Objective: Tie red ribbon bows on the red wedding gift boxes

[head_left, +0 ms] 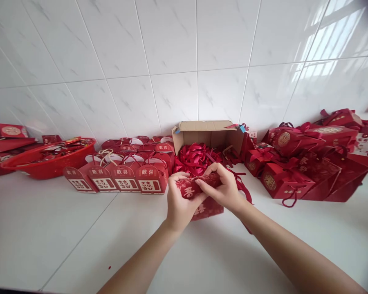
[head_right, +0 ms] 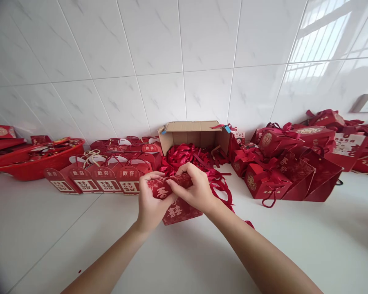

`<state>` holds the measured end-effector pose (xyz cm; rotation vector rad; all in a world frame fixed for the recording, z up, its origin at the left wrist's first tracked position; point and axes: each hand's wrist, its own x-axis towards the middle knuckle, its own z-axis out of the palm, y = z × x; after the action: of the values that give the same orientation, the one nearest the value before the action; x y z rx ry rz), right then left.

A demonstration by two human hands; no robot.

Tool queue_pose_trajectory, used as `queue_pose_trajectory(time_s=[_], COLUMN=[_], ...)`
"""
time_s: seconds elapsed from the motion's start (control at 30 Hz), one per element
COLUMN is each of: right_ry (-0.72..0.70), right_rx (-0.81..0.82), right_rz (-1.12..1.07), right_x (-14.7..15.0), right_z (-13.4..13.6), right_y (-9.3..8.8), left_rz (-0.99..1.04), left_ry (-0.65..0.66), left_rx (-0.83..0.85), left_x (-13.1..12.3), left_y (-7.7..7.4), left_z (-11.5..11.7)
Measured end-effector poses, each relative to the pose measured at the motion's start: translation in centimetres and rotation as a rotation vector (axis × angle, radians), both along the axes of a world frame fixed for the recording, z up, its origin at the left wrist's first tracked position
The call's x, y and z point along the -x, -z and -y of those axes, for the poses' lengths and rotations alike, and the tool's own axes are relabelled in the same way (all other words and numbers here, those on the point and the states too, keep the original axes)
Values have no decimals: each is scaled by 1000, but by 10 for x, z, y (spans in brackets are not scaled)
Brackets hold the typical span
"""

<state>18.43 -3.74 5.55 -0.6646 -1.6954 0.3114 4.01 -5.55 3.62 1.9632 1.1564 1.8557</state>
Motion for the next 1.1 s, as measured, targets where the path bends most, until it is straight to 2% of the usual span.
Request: queue_pose_trajectory(time_s=[0.07,0.13,0.23,0.37,0.47,0.57,0.67,0.8,0.93,1.1], right_ry=[59,115,185,257,207,48,-53,-108,-130,-78], right_rx=[-87,-163,-252,-312,-268,-164,-125,-184,-242,-286], right_rz=[22,56,107,128,174,290,355,365,387,375], right_x=[-6,-16,-36,-59,-69,-71,-67,-59,-53,-50], right_z=[4,8,11,13,14,18,25,35,44,49], right_y=[-15,-31,-51,-65,-69,-70,-71,-71,-72,-73], left_rz=[-53,-165,-321,-475,-520,-509,-377,-213,-282,-466], left_ry=[-59,-31,61,241,329,329,303,335,397,519], left_rx=[29,77,199,412,415,304,205,123,40,140], left_x=[-3,-3,0,9,20,34,42,40,31,17], left_y=[-15,-35,-64,-95,-115,-131,-139,-136,-129,-122], left_z=[0,-1,-3,-2,-1,0,3,14,22,23])
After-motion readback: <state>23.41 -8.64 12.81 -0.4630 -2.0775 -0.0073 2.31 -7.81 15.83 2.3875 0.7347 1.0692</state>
